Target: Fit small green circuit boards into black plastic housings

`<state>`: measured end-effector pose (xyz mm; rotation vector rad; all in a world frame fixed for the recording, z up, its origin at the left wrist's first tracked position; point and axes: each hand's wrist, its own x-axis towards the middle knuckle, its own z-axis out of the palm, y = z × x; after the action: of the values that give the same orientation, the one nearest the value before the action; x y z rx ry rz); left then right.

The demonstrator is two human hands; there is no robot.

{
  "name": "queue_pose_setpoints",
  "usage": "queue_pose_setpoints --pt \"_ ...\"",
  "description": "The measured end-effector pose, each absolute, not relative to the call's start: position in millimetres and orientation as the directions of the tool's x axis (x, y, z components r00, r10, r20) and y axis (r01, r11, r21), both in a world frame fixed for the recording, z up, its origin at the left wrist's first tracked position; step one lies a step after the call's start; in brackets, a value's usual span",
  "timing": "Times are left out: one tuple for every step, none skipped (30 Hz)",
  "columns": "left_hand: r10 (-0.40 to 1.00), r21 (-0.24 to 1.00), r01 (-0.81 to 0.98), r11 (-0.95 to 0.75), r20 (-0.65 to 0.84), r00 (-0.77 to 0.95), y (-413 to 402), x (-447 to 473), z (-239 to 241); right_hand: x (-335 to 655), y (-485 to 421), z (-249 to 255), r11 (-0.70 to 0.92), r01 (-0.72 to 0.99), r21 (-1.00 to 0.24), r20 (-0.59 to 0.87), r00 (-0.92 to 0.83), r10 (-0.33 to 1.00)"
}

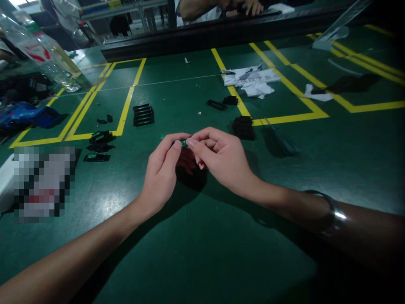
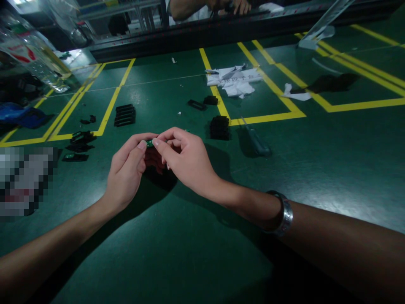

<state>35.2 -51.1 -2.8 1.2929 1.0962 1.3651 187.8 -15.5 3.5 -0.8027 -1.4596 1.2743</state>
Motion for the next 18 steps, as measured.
queue_pose_setpoints --pt "0.984 0.984 -0.041 -0.176 0.175 -0.017 -51.1 35.3 -2.8 187.8 -15.3 3.4 0.224 -0.124 -0.967 0.251 -0.283 0.926" --pt "0.984 0.983 -0.033 -0.179 0.179 -0.018 -51.2 35.3 -2.6 187.7 -15.1 3.2 0.224 -0.124 -0.967 0.251 -0.283 0.926" --pt "0.983 0.983 -0.024 -0.184 0.184 -0.021 -51.3 35.4 -2.5 187.7 -14.9 3.1 0.224 -0.123 -0.967 0.251 -0.284 0.925" --pt "0.982 0.982 -0.016 -0.188 0.187 -0.022 -51.5 35.4 -2.2 187.7 -14.7 3.0 0.225 -0.122 -0.967 0.251 -0.284 0.925" --pt "0.982 0.982 -0.009 -0.188 0.188 -0.020 -51.7 35.3 -1.9 187.6 -14.6 2.9 0.227 -0.122 -0.966 0.253 -0.282 0.925" --pt "0.982 0.983 -0.003 -0.186 0.186 -0.017 -51.9 35.2 -1.6 187.6 -14.6 2.9 0.228 -0.122 -0.966 0.254 -0.281 0.925" --pt "0.983 0.983 0.003 -0.185 0.185 -0.016 -52.1 35.1 -1.3 187.6 -14.6 2.8 0.229 -0.121 -0.966 0.254 -0.281 0.925" --pt "0.983 0.983 0.010 -0.185 0.185 -0.014 -52.4 35.0 -1.1 187.5 -14.6 2.7 0.230 -0.123 -0.965 0.256 -0.281 0.925" --pt "0.983 0.982 0.017 -0.186 0.186 -0.012 -52.6 34.8 -0.9 187.5 -14.7 2.5 0.231 -0.128 -0.965 0.258 -0.282 0.924" --pt "0.982 0.982 0.023 -0.187 0.187 -0.010 -52.7 34.7 -0.9 187.5 -14.8 2.2 0.231 -0.133 -0.964 0.260 -0.282 0.923" --pt "0.982 0.981 0.026 -0.190 0.190 -0.010 -52.8 34.6 -0.9 187.6 -14.8 1.9 0.232 -0.137 -0.963 0.262 -0.283 0.923" --pt "0.981 0.981 0.026 -0.193 0.193 -0.009 -52.9 34.5 -1.1 187.6 -14.8 1.5 0.233 -0.140 -0.962 0.264 -0.283 0.922" --pt "0.981 0.980 0.025 -0.195 0.195 -0.008 -52.9 34.4 -1.3 187.6 -14.8 1.2 0.235 -0.142 -0.962 0.267 -0.282 0.921" --pt "0.980 0.980 0.023 -0.197 0.197 -0.010 -52.8 34.4 -1.6 187.7 -14.8 0.9 0.237 -0.141 -0.961 0.268 -0.282 0.921" --pt "0.980 0.980 0.021 -0.199 0.199 -0.012 -52.7 34.4 -1.8 187.7 -14.9 0.8 0.238 -0.138 -0.961 0.269 -0.283 0.921" --pt "0.980 0.980 0.021 -0.199 0.199 -0.015 -52.6 34.5 -2.0 187.7 -14.9 0.8 0.239 -0.135 -0.962 0.269 -0.283 0.921" --pt "0.980 0.980 0.021 -0.200 0.200 -0.018 -52.5 34.5 -2.2 187.8 -14.9 1.1 0.240 -0.132 -0.962 0.269 -0.284 0.920" --pt "0.979 0.979 0.019 -0.201 0.201 -0.020 -52.5 34.6 -2.2 187.8 -14.9 1.5 0.240 -0.131 -0.962 0.269 -0.282 0.921"
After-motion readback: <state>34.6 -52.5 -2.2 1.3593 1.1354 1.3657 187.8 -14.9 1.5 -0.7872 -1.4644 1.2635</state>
